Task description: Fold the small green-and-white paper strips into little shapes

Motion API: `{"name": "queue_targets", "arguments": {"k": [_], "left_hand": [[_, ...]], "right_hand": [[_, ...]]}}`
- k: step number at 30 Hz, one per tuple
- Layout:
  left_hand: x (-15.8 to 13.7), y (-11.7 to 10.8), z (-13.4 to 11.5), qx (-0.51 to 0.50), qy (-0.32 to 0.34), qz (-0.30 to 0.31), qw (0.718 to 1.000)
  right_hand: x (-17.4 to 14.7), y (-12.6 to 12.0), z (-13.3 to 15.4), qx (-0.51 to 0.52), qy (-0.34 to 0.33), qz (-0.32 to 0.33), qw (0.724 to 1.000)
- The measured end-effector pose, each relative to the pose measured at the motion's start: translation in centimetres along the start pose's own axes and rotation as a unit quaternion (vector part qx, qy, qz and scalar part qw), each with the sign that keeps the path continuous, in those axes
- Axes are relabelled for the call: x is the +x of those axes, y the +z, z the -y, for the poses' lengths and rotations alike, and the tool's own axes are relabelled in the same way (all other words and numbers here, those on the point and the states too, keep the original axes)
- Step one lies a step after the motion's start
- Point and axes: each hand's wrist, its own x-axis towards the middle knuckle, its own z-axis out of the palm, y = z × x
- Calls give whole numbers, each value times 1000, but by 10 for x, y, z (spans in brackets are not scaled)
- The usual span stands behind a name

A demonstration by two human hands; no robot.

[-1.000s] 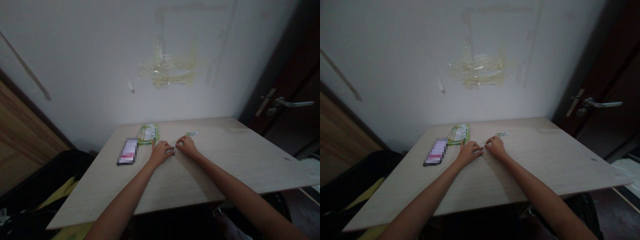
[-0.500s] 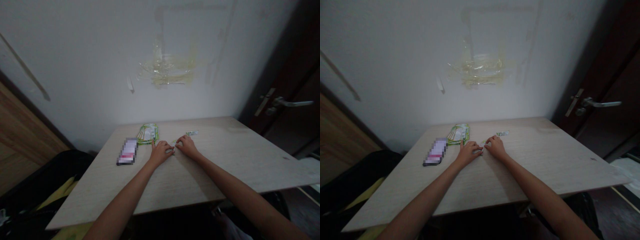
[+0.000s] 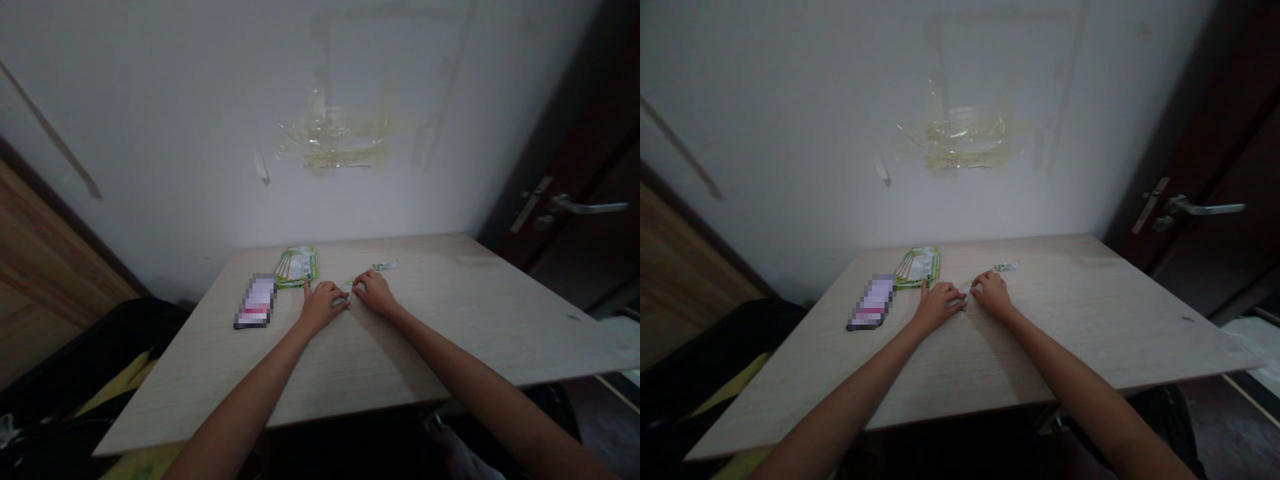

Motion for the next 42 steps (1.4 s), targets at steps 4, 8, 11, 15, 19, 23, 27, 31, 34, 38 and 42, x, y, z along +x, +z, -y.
{"name": "queue_targets", "arguments": {"k": [4,8,11,15,19,23,27,31,34,38,42], "left_hand": [[0,1,1,-3,11,-6,1000],[0,2,2,-6,13,-10,1000],[0,2,1,-3,8,-10,1000],[1,1,-1,3,2,-3,1000],[1,1,-1,8,-1,-1,1000],[1,3,0,4,0,-7,1000],[0,3,0,-2,-1,-12,1000],[0,2,0,-11,-3,-10,1000],[0,2,1,-16,-6,-10,1000],[0,2,1,-11,-14,-8,1000],[0,1,1,-10,-19,2,1000]], "right_hand": [[-1,0,1,0,1,-4,1000],[-2,-1,3,-9,-1,-10,1000],[-3,-2,5,-16,-1,-9,1000],[-2,-3,6,-24,3,-7,1000],[-2,-4,7,-26,6,-4,1000],[-1,-5,7,-24,6,-2,1000],[-2,-6,6,-21,0,1,1000],[-4,-7,5,-15,-8,7,1000],[-5,-6,4,-10,-20,5,1000],[-5,-6,2,-7,-35,4,999],[-5,-7,0,3,-47,7,999]]}}
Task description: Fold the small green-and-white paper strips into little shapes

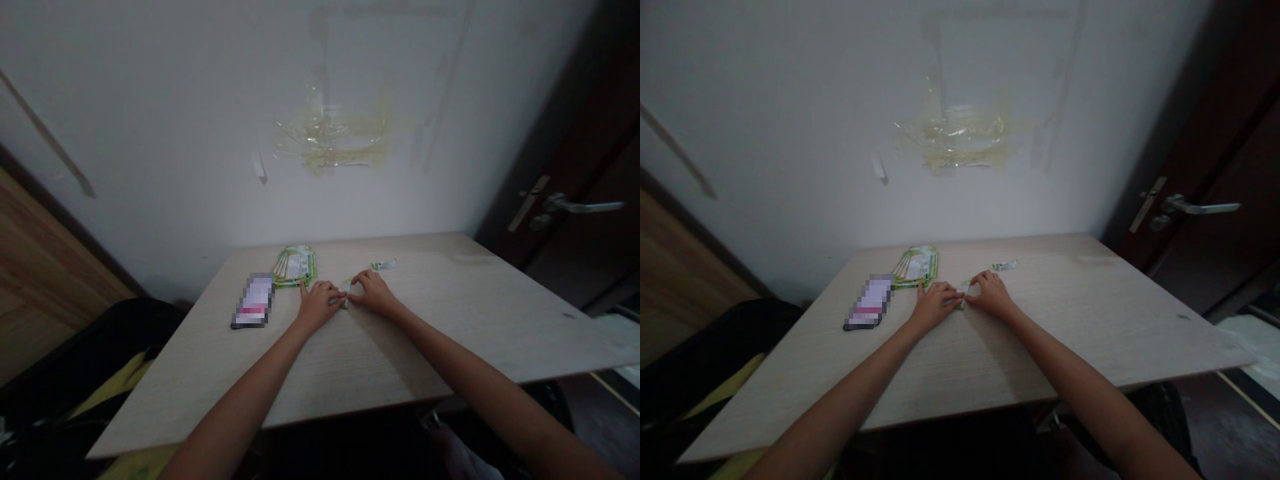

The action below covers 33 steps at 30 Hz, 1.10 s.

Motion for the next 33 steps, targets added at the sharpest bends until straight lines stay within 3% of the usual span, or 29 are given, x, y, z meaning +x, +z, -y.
{"name": "queue_targets", "arguments": {"k": [25,33], "left_hand": [[1,2,2,1,-1,-10,1000],[1,-1,-2,17,18,-26,999]], "right_hand": [[-9,-9,-2,9,-58,21,998],[0,-3,-15,61,-59,-18,996]]}}
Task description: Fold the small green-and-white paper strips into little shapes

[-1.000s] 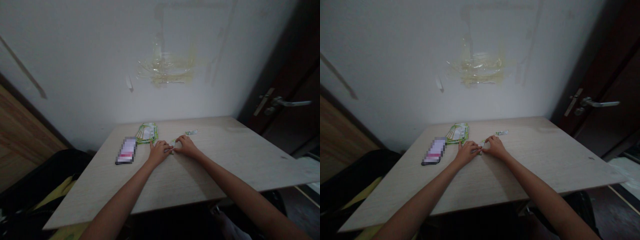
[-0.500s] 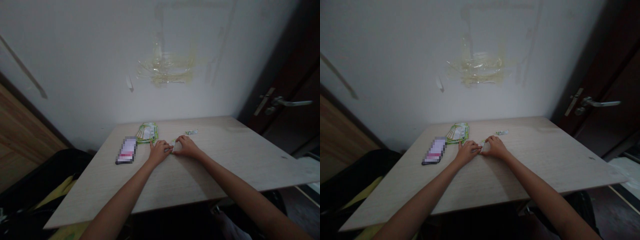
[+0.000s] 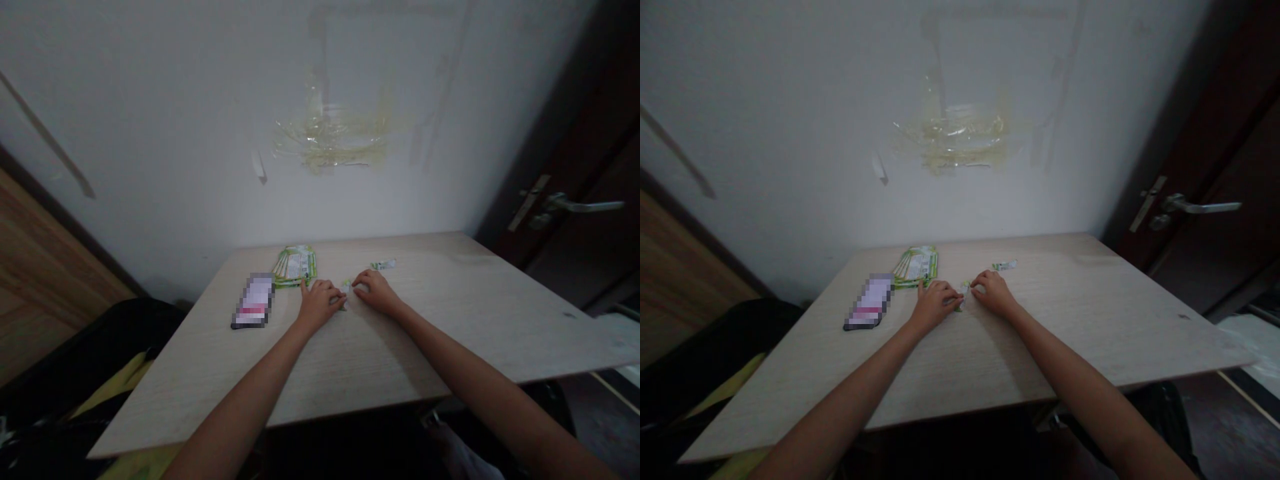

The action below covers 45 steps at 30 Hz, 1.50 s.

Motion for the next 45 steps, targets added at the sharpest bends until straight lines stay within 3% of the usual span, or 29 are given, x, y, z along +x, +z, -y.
{"name": "queue_targets", "arguments": {"k": [26,45], "left_hand": [[-1,2,-3,44,5,-2,999],[-1,3,-2,28,-3,5,1000]], "right_hand": [[1,2,-7,18,-19,14,1000],[9,3,-8,-47,36,4,998]]}}
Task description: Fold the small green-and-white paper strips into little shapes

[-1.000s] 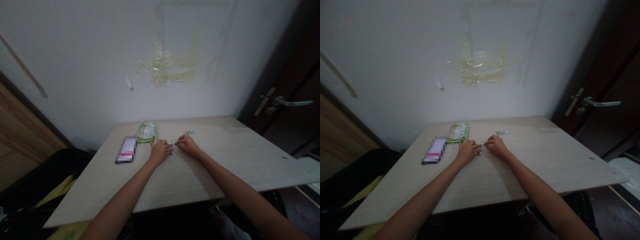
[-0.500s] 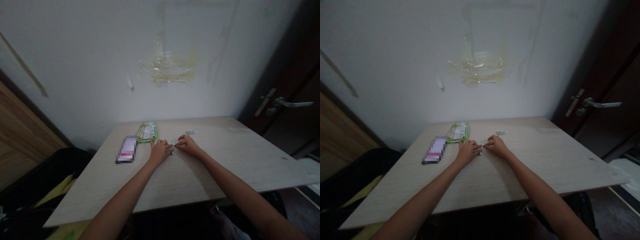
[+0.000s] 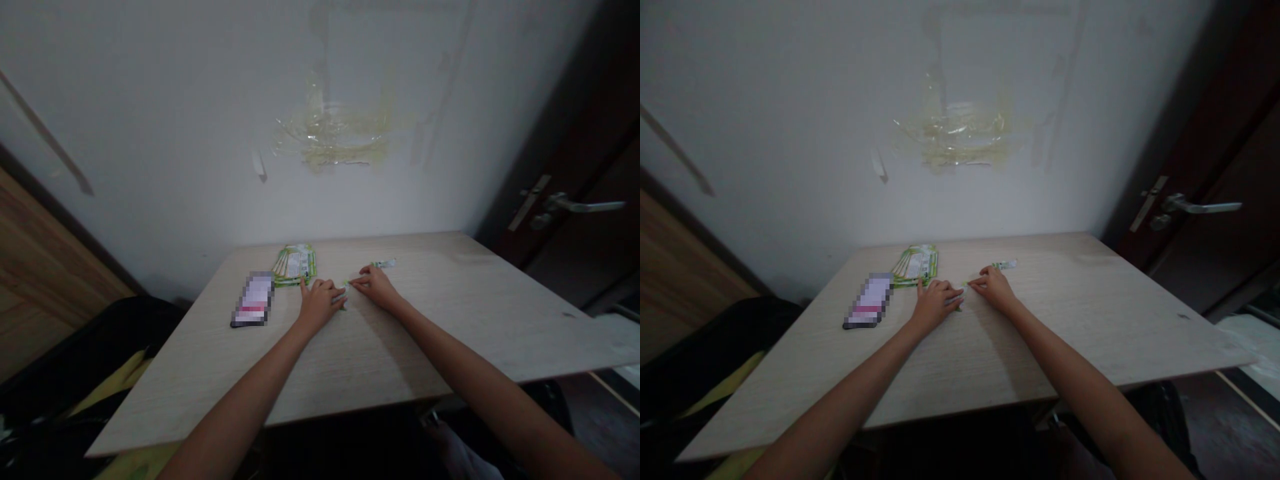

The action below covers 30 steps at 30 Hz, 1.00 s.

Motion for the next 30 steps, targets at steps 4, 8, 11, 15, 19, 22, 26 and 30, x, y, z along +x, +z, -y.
{"name": "queue_targets", "arguments": {"k": [4,8,11,15,19,22,26,30], "left_hand": [[0,0,0,3,-2,1,1000],[0,0,-1,7,1,-2,1000],[0,-2,-3,10,6,-2,1000],[0,-5,-6,8,-7,11,1000],[0,-7,-8,-1,-22,15,1000],[1,-8,-8,-7,-25,18,999],[2,-8,-6,-10,-20,22,1000],[2,-6,1,-23,-8,29,999]], "right_hand": [[1,0,3,-28,10,6,1000],[0,0,2,-32,2,-1,999],[0,2,-4,-9,-7,-5,1000],[-1,4,-8,41,-18,-24,999],[-4,3,-1,62,-63,-30,996],[-6,2,6,48,-65,-23,996],[-6,0,17,33,-17,-13,999],[-6,-2,27,5,9,-15,1000]]}}
